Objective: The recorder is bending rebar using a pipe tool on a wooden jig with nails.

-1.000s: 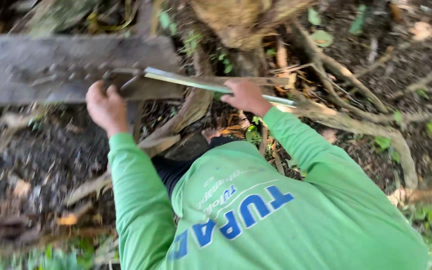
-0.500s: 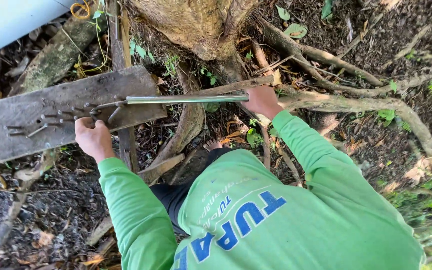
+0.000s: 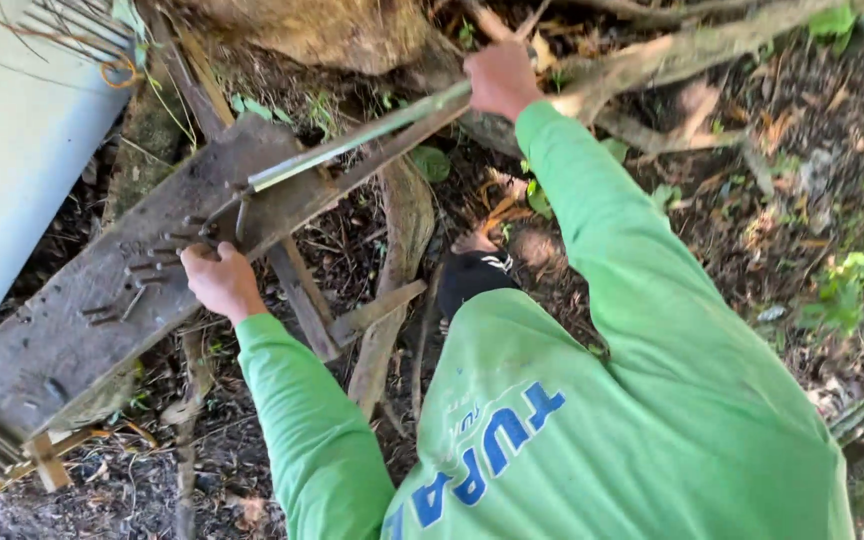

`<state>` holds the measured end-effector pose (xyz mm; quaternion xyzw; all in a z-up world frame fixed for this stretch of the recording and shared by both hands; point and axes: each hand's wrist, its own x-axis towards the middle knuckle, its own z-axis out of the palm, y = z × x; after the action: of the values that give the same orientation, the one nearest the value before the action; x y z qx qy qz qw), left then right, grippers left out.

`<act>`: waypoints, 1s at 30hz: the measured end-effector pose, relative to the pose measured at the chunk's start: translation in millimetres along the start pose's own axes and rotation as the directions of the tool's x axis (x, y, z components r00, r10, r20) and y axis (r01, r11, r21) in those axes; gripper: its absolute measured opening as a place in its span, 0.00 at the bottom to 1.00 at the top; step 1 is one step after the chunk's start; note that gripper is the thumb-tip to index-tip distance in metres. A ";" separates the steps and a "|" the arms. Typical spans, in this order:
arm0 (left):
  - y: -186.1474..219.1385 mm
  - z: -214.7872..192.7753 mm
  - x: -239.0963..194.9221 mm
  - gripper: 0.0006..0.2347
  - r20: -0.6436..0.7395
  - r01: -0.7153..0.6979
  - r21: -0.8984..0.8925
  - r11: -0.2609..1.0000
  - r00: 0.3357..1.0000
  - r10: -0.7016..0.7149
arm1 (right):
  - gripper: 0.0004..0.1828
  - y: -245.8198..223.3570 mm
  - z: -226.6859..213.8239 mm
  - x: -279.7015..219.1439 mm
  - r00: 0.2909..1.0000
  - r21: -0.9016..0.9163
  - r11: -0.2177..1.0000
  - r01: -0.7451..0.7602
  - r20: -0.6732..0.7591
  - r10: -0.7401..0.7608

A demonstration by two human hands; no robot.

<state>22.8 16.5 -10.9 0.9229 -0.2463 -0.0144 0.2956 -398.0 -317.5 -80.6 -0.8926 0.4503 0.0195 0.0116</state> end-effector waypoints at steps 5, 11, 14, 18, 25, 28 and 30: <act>-11.2 5.7 6.5 0.14 -0.017 -0.088 -0.008 0.996 0.996 0.088 | 0.09 -1.4 -7.4 12.8 0.999 0.044 0.999 -0.010 -0.039 0.011; 8.1 -5.9 1.3 0.13 0.078 0.029 -0.090 0.996 0.997 -0.022 | 0.09 -12.8 -12.9 6.0 0.970 0.014 0.994 -0.109 -0.217 0.110; 4.3 -6.2 1.5 0.17 0.073 0.030 -0.055 0.998 0.997 -0.026 | 0.13 -28.0 -30.3 -5.8 0.980 0.106 0.987 -0.123 -0.141 0.137; 13.7 -10.5 -0.8 0.19 0.107 0.036 -0.019 0.999 0.994 -0.034 | 0.19 -28.2 -30.0 -12.2 0.968 0.147 0.982 -0.118 -0.203 0.147; 13.7 -8.9 3.0 0.20 0.120 0.024 0.006 1.000 0.992 -0.024 | 0.22 -32.9 -41.6 -14.2 0.968 0.181 0.975 -0.127 -0.192 0.161; 15.1 -11.9 2.6 0.20 0.134 0.026 0.016 1.000 0.991 -0.028 | 0.23 -34.6 -41.4 -14.4 0.965 0.182 0.976 -0.119 -0.211 0.157; 15.7 -12.6 1.2 0.21 0.143 0.028 0.018 0.999 0.989 -0.030 | 0.23 -34.0 -40.1 -15.0 0.964 0.183 0.975 -0.123 -0.209 0.161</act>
<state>19.0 11.6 8.4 0.9253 -0.2536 -0.0830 0.2695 -378.6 -286.9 -39.7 -0.8502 0.5119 -0.1182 0.0350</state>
